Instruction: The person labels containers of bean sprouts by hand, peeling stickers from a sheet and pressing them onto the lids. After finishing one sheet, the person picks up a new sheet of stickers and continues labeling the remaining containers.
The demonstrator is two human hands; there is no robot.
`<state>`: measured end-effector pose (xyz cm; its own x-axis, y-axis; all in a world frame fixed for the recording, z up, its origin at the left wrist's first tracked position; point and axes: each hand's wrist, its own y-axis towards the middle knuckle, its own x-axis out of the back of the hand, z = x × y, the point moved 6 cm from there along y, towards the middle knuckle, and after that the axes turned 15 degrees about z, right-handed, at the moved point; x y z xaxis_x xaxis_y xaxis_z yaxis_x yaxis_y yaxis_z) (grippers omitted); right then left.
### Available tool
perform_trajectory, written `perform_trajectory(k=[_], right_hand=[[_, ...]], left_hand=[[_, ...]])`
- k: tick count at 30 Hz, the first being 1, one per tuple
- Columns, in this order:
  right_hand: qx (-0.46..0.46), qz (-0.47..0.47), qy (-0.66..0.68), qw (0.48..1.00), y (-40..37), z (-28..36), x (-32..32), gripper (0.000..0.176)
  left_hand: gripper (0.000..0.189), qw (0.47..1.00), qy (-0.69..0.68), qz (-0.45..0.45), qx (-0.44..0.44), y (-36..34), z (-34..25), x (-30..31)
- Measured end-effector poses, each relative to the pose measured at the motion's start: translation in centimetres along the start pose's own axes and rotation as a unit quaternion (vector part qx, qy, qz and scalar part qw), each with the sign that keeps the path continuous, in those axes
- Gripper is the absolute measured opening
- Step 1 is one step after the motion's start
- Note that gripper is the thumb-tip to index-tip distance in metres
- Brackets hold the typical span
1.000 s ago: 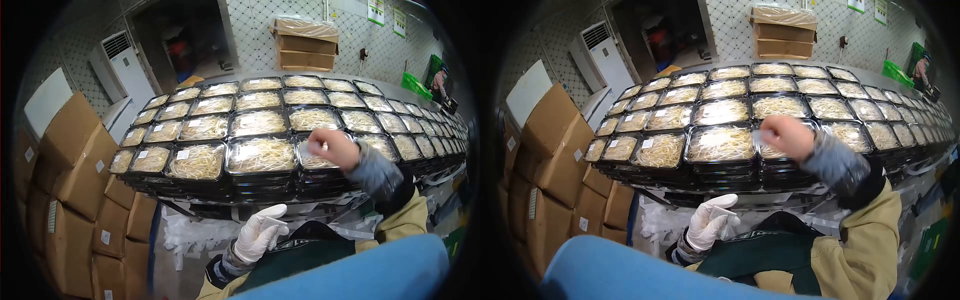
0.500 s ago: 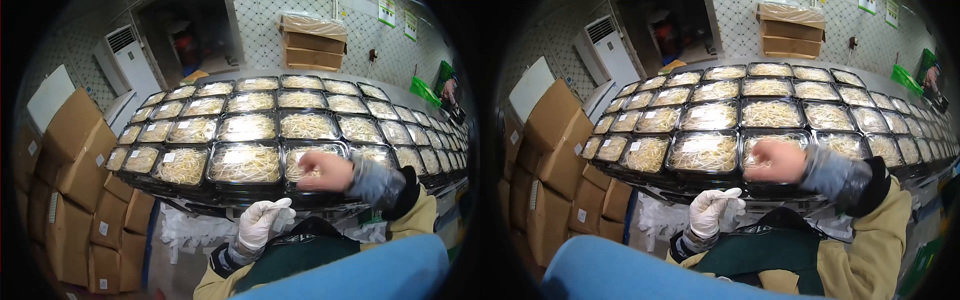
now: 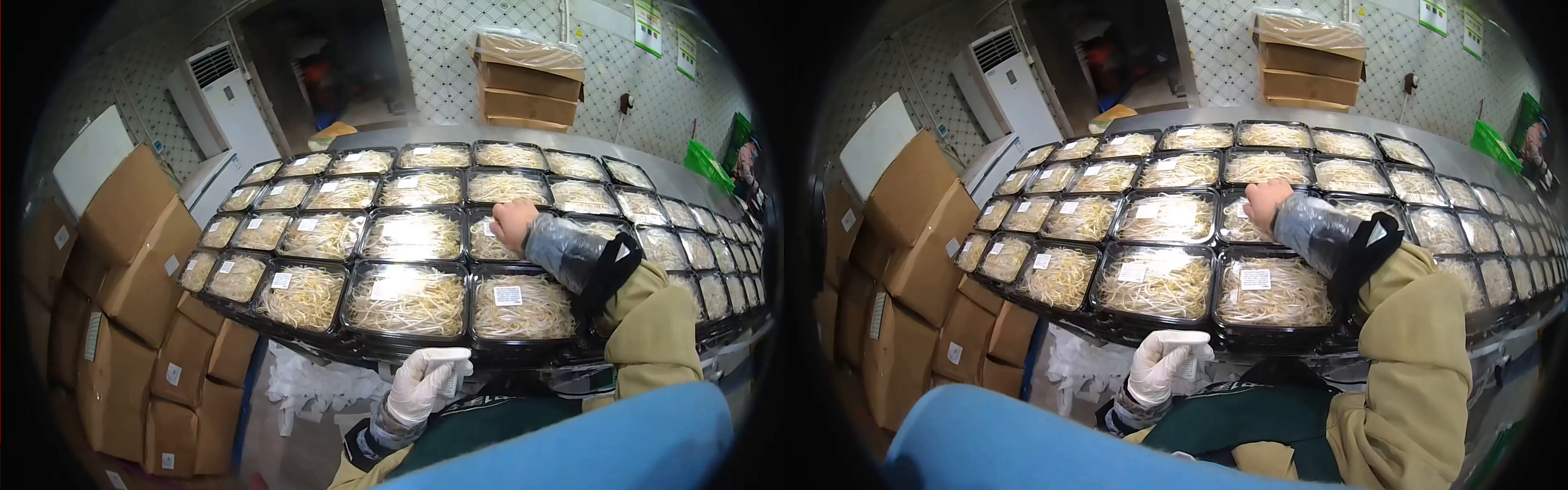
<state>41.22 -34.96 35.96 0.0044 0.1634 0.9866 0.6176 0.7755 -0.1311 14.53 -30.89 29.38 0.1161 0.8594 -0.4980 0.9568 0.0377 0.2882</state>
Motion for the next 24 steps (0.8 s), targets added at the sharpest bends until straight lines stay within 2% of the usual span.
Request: perform_trajectory(k=[1, 3, 4, 5, 7, 8, 9, 10, 11, 12, 13, 14, 15, 17, 18, 19, 21, 22, 23, 24], right_hand=[[0.005, 0.001, 0.001, 1.000, 0.1, -0.3, 0.0, 0.029], [-0.048, 0.045, -0.022, 0.998, -1.6, -0.9, 1.6, 0.031], [-0.083, 0.082, -0.004, 0.993, -2.2, -1.5, 2.6, 0.031], [-0.082, 0.083, -0.004, 0.993, -2.2, -1.7, 2.3, 0.031], [-0.054, 0.082, 0.119, 0.988, -2.7, -1.4, 2.6, 0.033], [0.017, 0.169, 0.289, 0.942, -3.7, 1.0, 1.6, 0.039], [0.178, 0.180, 0.388, 0.886, -5.4, 4.6, 1.7, 0.043], [0.317, 0.130, 0.363, 0.867, -7.4, 7.5, 1.7, 0.044], [0.406, 0.055, 0.372, 0.833, -9.9, 9.8, 3.1, 0.040], [0.375, 0.101, 0.413, 0.824, -11.3, 11.0, 3.6, 0.028], [0.394, 0.091, 0.408, 0.819, -11.5, 11.1, 3.8, 0.019], [0.391, 0.062, 0.400, 0.827, -10.6, 10.3, 4.5, 0.015], [0.387, 0.035, 0.391, 0.834, -9.1, 8.9, 5.5, 0.011], [0.212, -0.035, 0.327, 0.920, -2.1, 3.1, 5.8, 0.016], [0.106, -0.101, 0.226, 0.963, 0.9, -0.3, 6.6, 0.017], [0.023, -0.085, 0.178, 0.980, 4.0, -4.1, 5.6, 0.020], [-0.053, -0.046, 0.165, 0.984, 8.4, -8.2, 2.8, 0.024], [-0.044, -0.047, 0.163, 0.984, 9.1, -8.3, 2.3, 0.024], [-0.033, -0.042, 0.117, 0.992, 9.6, -8.1, 1.5, 0.027], [-0.022, -0.038, 0.072, 0.996, 10.2, -7.6, 1.1, 0.030]], left_hand=[[0.027, 0.999, 0.029, 0.013, -0.002, -0.2, -0.3, 0.2], [0.027, 0.999, 0.028, -0.003, 0.034, -0.1, -1.2, -0.3], [0.027, 0.999, -0.028, -0.038, 0.015, 0.2, -1.8, -0.6], [0.027, 0.994, -0.083, -0.070, -0.006, 0.5, -2.1, -0.7], [0.020, 0.990, -0.108, -0.090, -0.019, 1.0, -1.9, -0.5], [0.017, 0.992, -0.089, -0.085, -0.026, 1.3, -1.8, -0.1], [0.014, 0.994, -0.069, -0.080, -0.031, 1.5, -1.8, 0.0], [0.009, 0.991, -0.061, -0.113, -0.034, 1.6, -1.8, -0.1], [0.009, 0.991, -0.059, -0.111, -0.033, 1.8, -1.4, -0.2], [0.009, 0.989, -0.042, -0.114, -0.079, 2.1, -1.7, -0.1], [0.008, 0.985, -0.025, -0.117, -0.125, 2.3, -2.3, -0.1], [0.010, 0.992, 0.004, -0.109, -0.065, 2.5, -2.2, -0.1], [0.010, 0.992, 0.005, -0.109, -0.067, 2.8, -2.4, -0.1], [0.015, 0.994, 0.028, -0.101, 0.002, 3.1, -1.8, -0.1], [0.015, 0.994, 0.027, -0.104, -0.002, 3.0, -1.7, 0.1], [0.018, 0.994, 0.034, -0.099, -0.009, 2.4, -1.6, 0.3], [0.024, 0.994, 0.050, -0.091, -0.026, 1.7, -1.7, 0.8], [0.021, 0.995, 0.080, -0.055, -0.035, 2.1, -2.8, 0.1], [0.021, 0.994, 0.083, -0.062, -0.040, 1.9, -3.0, 0.7], [0.019, 0.987, 0.148, -0.026, -0.053, 1.5, -3.2, 0.7]])
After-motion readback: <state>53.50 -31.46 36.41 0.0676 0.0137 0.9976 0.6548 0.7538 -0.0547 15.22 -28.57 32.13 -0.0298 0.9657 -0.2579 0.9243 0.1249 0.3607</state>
